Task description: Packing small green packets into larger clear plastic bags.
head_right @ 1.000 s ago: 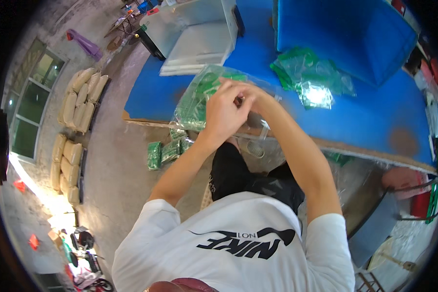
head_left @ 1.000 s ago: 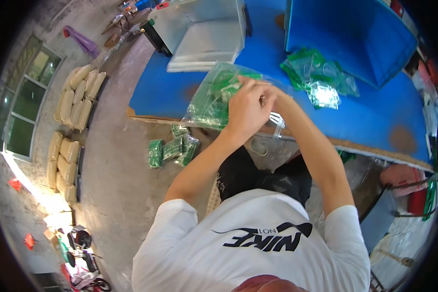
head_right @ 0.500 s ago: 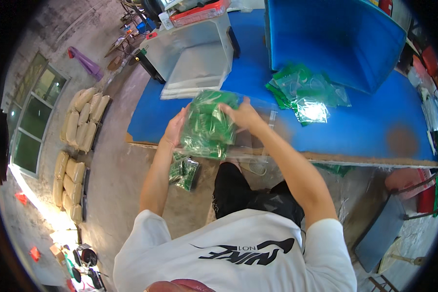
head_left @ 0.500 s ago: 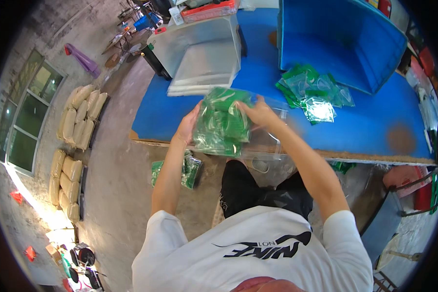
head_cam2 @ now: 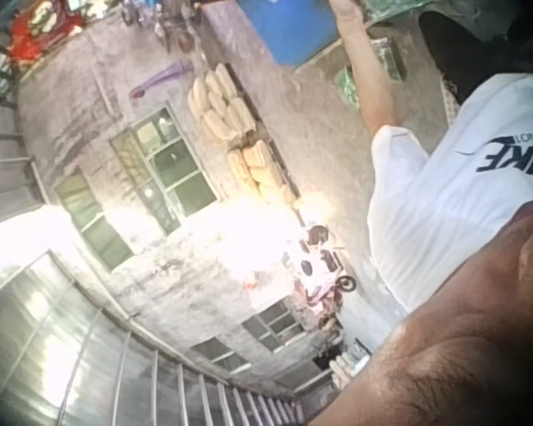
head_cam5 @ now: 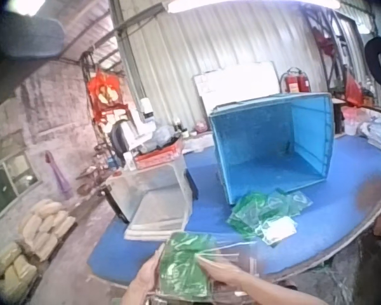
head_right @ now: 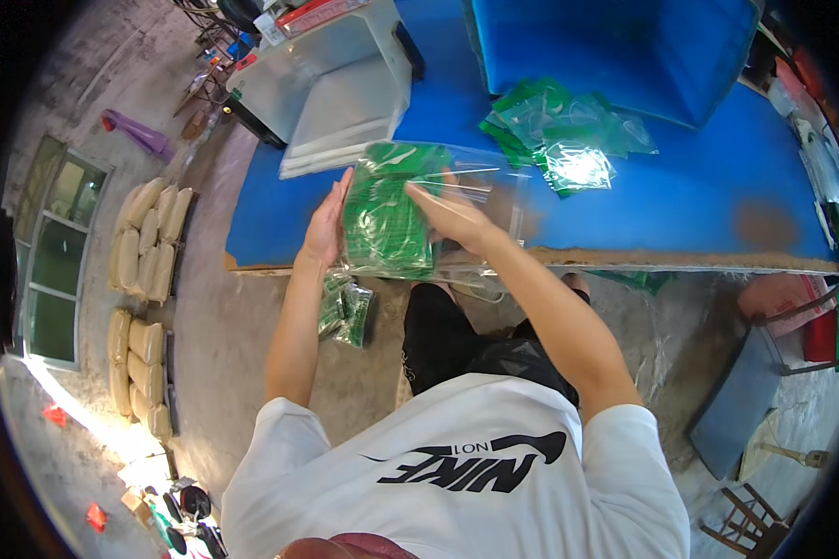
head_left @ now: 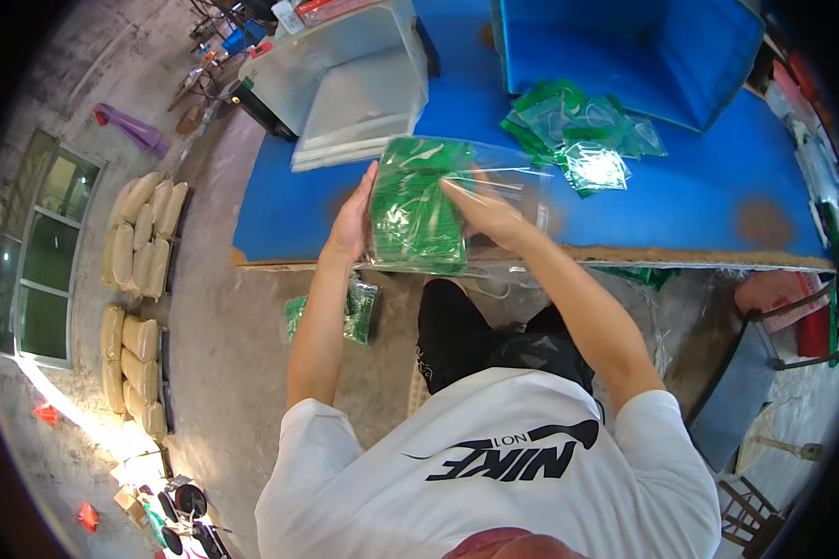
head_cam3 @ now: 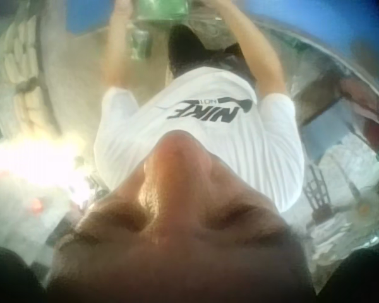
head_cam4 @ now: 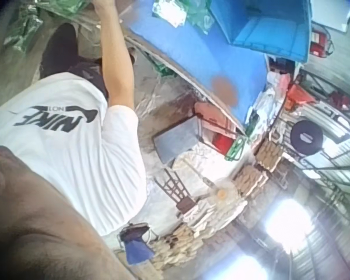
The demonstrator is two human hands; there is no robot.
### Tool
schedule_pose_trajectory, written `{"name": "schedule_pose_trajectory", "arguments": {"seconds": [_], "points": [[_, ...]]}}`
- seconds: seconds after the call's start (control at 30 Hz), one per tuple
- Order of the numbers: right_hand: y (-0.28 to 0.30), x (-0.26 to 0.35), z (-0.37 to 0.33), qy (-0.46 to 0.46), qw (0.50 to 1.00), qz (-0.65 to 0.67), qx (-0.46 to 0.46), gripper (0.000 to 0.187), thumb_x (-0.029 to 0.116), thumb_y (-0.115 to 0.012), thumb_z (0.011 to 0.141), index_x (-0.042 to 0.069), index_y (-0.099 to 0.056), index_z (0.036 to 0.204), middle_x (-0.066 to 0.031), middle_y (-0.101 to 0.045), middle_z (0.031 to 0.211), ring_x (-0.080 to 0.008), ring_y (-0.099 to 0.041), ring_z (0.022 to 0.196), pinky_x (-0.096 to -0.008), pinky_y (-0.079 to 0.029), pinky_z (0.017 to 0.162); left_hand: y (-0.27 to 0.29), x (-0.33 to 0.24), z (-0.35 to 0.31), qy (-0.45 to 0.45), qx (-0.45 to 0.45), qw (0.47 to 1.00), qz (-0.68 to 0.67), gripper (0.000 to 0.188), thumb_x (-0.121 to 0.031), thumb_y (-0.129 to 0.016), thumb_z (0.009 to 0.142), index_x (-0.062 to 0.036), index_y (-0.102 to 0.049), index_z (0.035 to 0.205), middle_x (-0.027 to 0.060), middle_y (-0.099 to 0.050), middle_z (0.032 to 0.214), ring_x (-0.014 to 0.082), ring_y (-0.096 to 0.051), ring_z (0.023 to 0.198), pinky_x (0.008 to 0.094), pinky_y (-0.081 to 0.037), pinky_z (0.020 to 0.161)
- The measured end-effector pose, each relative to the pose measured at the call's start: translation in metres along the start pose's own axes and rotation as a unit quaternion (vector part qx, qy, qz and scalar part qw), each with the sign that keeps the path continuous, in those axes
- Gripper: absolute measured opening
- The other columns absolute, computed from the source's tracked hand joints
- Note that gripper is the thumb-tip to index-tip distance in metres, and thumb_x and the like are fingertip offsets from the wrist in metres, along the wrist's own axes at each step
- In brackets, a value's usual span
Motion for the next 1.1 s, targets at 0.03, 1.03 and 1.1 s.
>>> {"name": "schedule_pose_trajectory", "arguments": {"seconds": [0.03,1.03,1.1], "points": [[-0.002,0.012,-0.023,-0.001,0.996,0.093,-0.01,0.09,0.035,-0.064,0.096,0.011,-0.004,0.158,-0.0226,-0.063,0.122,-0.0219,-0.065,0.103,-0.0338,-0.058,0.075,0.008,0.003,-0.003,-0.001,0.009,1.0,-0.012,0.066,-0.039,-0.044,0.105,-0.0084,-0.018,0.158,0.0082,-0.027,0.161,0.0219,-0.028,0.146,0.0355,-0.025,0.118],[-0.031,-0.064,-0.068,0.436,0.799,-0.398,-0.113,0.016,0.012,-0.069,0.086,0.003,-0.064,0.098,-0.0117,-0.064,0.103,-0.0322,-0.06,0.101,-0.0428,-0.048,0.089,-0.09,-0.029,0.031,-0.326,0.252,0.401,0.818,0.079,-0.064,-0.055,0.088,-0.0266,-0.033,0.154,0.0083,-0.025,0.161,0.0343,-0.021,0.149,0.0531,-0.013,0.122],[-0.031,-0.047,-0.077,0.433,0.798,-0.388,-0.161,0.014,0.013,-0.067,0.087,0.003,-0.064,0.096,-0.0131,-0.064,0.1,-0.032,-0.059,0.101,-0.0424,-0.048,0.091,-0.077,-0.037,0.024,-0.296,0.195,0.437,0.826,0.074,-0.059,-0.055,0.091,-0.0235,-0.035,0.153,0.0108,-0.026,0.161,0.036,-0.022,0.148,0.0518,-0.014,0.122]]}}
Point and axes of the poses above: each hand's wrist, its own z-axis towards the middle knuckle, its own y-axis out of the back of the hand, x = y × z, the point moved 4 cm from there along z, towards the middle knuckle
